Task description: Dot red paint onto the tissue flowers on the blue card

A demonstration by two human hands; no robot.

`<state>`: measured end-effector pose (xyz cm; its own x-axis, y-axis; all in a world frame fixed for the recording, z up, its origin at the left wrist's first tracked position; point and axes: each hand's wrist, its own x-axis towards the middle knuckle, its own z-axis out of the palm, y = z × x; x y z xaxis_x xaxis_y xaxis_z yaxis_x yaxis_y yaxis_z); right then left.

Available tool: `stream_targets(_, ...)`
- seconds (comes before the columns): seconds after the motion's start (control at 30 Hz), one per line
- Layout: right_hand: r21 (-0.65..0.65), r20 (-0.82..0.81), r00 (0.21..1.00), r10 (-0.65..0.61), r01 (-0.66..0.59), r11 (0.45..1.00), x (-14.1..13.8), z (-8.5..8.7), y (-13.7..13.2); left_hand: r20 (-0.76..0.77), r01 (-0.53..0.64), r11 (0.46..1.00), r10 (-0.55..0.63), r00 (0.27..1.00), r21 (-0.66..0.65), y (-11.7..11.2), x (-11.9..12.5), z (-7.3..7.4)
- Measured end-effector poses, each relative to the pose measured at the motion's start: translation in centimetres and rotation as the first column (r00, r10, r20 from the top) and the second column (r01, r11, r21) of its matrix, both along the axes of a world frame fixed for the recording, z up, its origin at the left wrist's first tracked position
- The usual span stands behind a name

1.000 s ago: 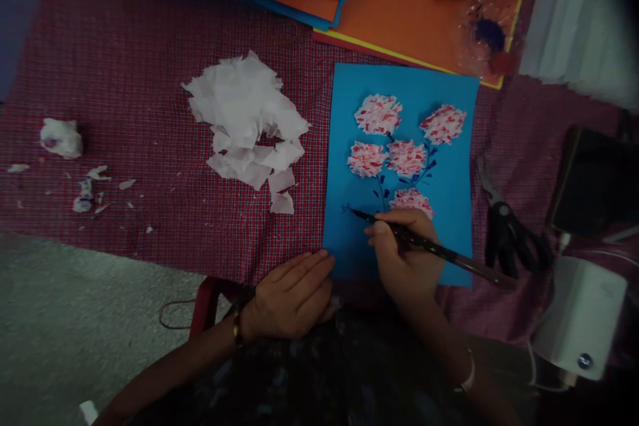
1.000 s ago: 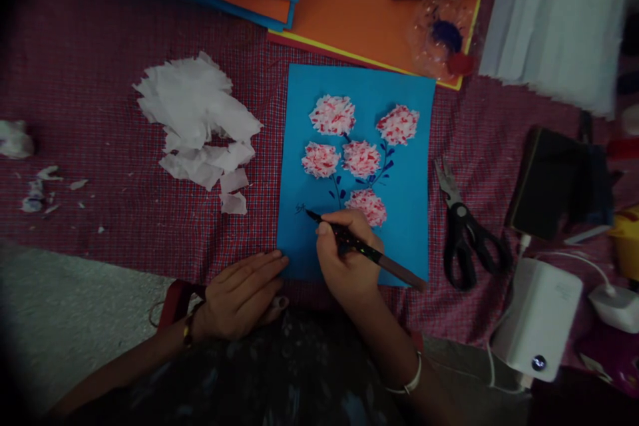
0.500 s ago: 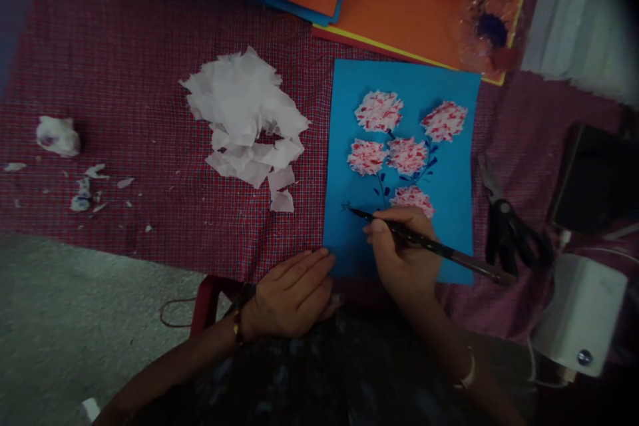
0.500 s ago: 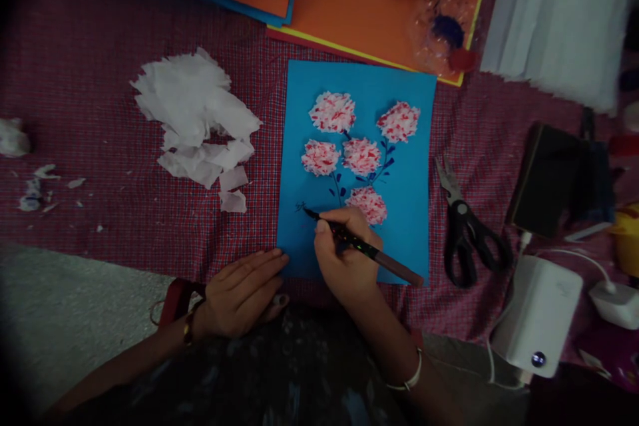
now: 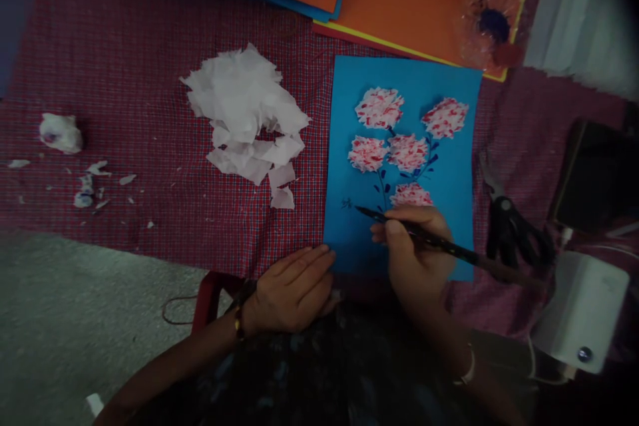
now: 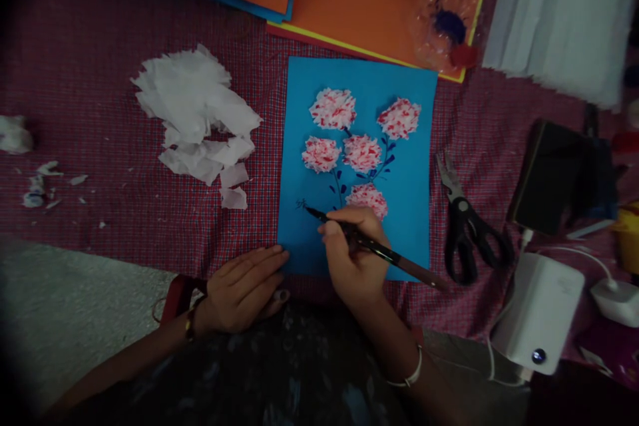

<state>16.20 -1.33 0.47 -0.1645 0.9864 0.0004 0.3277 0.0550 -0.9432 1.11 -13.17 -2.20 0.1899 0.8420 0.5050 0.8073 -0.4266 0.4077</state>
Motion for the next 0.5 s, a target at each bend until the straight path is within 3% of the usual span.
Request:
stream_targets(0.13,0.031,-0.110,0.993,-0.042,0.046,0.998,0.2,0.6,-0.3,0.002,-0.003,1.000,0.003,1.000,-0.009,0.0,0.0,0.1)
stream_targets(0.27,0.061,-0.062,0.998,-0.008,0.012,0.998,0.7,0.7,-0.6,-0.001,-0.010,1.000,0.010,1.000,-0.006,0.1,0.1,0.2)
stream_targets(0.5,0.034,0.025,0.996,0.084,-0.085,0.996,1.5,-0.6,-1.7,-0.031,-0.029,1.000,0.029,0.999,-0.007,0.0,0.2,0.1)
